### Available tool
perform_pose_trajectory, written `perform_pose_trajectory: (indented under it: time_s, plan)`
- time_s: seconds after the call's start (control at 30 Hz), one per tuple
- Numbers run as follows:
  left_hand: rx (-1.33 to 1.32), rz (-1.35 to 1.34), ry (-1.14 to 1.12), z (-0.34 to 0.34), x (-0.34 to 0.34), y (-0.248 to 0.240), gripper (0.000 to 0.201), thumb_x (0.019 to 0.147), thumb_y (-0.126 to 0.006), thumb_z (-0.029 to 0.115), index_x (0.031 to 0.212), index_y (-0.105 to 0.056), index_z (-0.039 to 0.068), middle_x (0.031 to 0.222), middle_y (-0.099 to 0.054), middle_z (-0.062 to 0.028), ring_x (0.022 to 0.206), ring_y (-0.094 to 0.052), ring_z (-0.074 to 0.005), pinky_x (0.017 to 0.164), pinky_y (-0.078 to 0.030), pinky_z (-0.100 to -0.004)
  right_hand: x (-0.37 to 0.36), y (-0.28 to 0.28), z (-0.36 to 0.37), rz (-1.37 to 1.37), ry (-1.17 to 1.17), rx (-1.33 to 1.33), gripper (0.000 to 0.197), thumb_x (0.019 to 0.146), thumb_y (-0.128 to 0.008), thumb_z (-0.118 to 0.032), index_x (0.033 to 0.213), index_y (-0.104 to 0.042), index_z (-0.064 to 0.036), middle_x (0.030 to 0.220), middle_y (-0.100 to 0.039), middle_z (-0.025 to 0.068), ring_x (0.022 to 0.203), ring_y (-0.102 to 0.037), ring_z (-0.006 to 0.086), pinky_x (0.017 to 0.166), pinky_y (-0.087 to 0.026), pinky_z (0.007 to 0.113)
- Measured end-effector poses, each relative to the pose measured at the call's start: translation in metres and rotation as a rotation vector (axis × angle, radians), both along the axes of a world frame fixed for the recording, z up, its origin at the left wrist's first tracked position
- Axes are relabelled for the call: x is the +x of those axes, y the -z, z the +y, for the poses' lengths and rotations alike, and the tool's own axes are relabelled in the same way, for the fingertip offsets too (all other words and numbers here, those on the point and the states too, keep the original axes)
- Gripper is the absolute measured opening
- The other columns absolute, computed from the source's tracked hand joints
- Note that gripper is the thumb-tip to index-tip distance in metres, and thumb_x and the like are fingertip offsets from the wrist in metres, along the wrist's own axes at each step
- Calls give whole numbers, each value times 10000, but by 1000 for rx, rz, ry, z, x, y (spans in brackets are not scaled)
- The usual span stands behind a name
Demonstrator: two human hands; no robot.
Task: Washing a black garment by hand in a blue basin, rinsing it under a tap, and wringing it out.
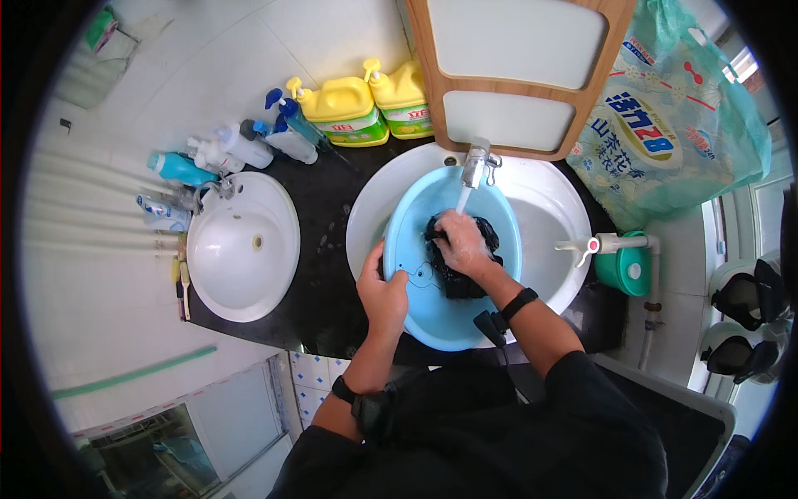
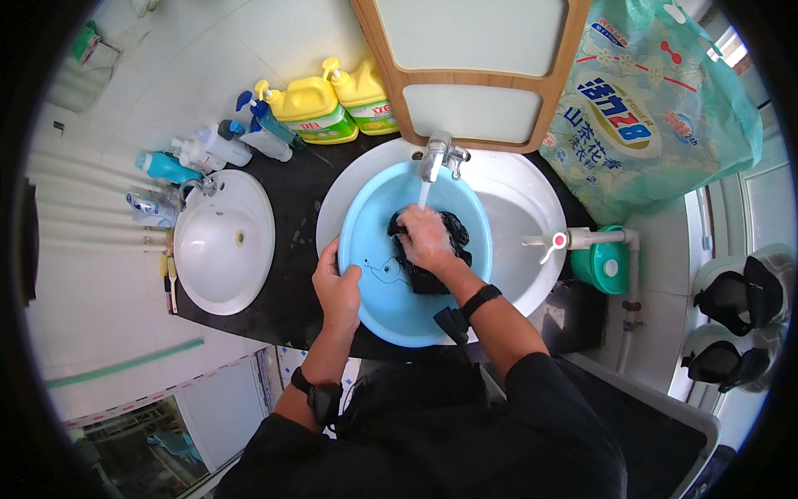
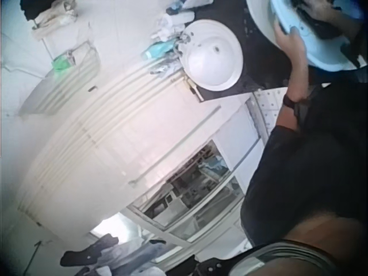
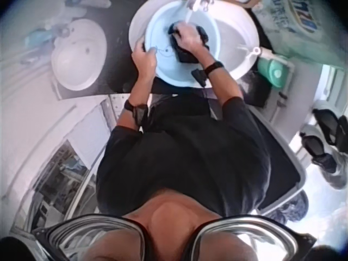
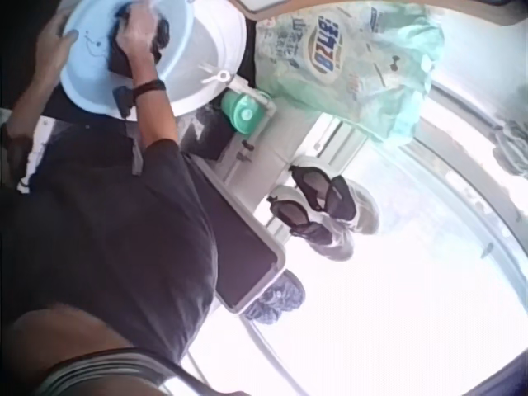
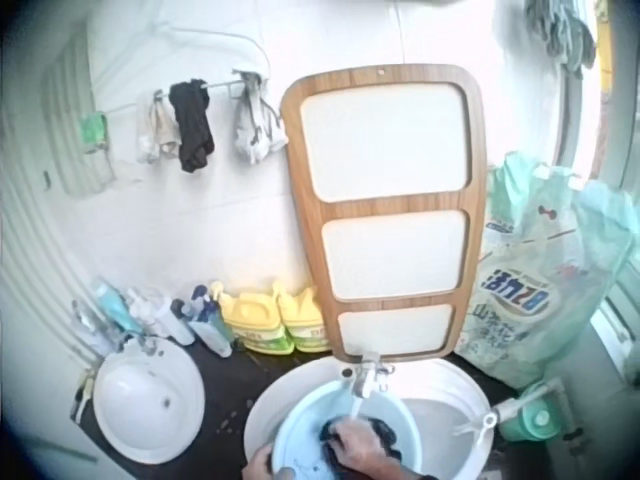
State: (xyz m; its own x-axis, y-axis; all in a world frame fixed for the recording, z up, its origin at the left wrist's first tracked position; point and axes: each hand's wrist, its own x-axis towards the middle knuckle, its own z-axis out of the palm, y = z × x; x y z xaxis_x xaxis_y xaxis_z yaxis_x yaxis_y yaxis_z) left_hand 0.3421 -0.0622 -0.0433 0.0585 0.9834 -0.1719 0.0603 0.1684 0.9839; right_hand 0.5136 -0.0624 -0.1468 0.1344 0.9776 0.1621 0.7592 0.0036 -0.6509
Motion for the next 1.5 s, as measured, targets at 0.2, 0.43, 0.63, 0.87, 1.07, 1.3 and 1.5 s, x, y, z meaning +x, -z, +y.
perform_pose_trajectory:
  time_s: [0.2,0.43,0.63,0.87,1.07,1.3,1.5]
  plan:
    - [-15,-67,1,-1,1,-4,525,712,-489,-116,1236,-509,-89,1159,-590,-155,1040,-586,-198,921,-439,-294,-6,-76,-11,178,-118,381,294,619,-675,71,837,-518,-51,972,-579,111,1089,-553,329,1109,-274,532]
    - [-24,-46,6,-2,1,-7,552,689,-471,-100,1240,-514,-88,1146,-592,-164,1030,-586,-206,915,-437,-302,16,-48,-58,208,121,-125,464,660,-608,32,1113,-569,-57,1039,-530,187,1041,-500,388,990,-371,488]
    - [3,-44,19,-1,2,-7,556,691,-469,-99,1245,-511,-86,1161,-588,-167,1039,-584,-211,930,-433,-309,10,8,-49,-177,247,-80,518,761,-643,-269,1225,-539,-64,1250,-450,258,1222,-379,424,1006,-340,486]
    - [-2,-28,12,0,-2,1,558,692,-459,-100,1248,-498,-98,1183,-578,-174,1070,-577,-218,949,-426,-315,-14,16,-34,-279,294,-346,688,778,-671,-371,1350,-404,-97,1410,-327,205,1333,-273,380,986,-303,601]
    - [-13,-17,0,1,-2,4,497,702,-490,-96,1196,-538,-76,1234,-570,-168,1142,-541,-237,994,-390,-322,-15,23,-14,-350,283,-476,637,741,-702,-335,1278,-457,-97,1326,-401,156,1297,-323,346,953,-336,603]
    - [9,0,17,0,-6,5,486,703,-493,-86,1187,-534,-82,1238,-570,-169,1138,-547,-241,990,-395,-326,0,17,3,-279,257,-523,546,702,-728,-308,1165,-562,-72,1193,-524,85,1138,-480,298,871,-454,550]
    - [43,-6,81,4,0,1,528,695,-468,-87,1221,-502,-73,1169,-574,-163,1080,-562,-223,958,-414,-322,-3,-11,-10,-89,279,-330,422,679,-758,-260,1053,-620,-121,1074,-563,72,1094,-503,288,837,-478,497]
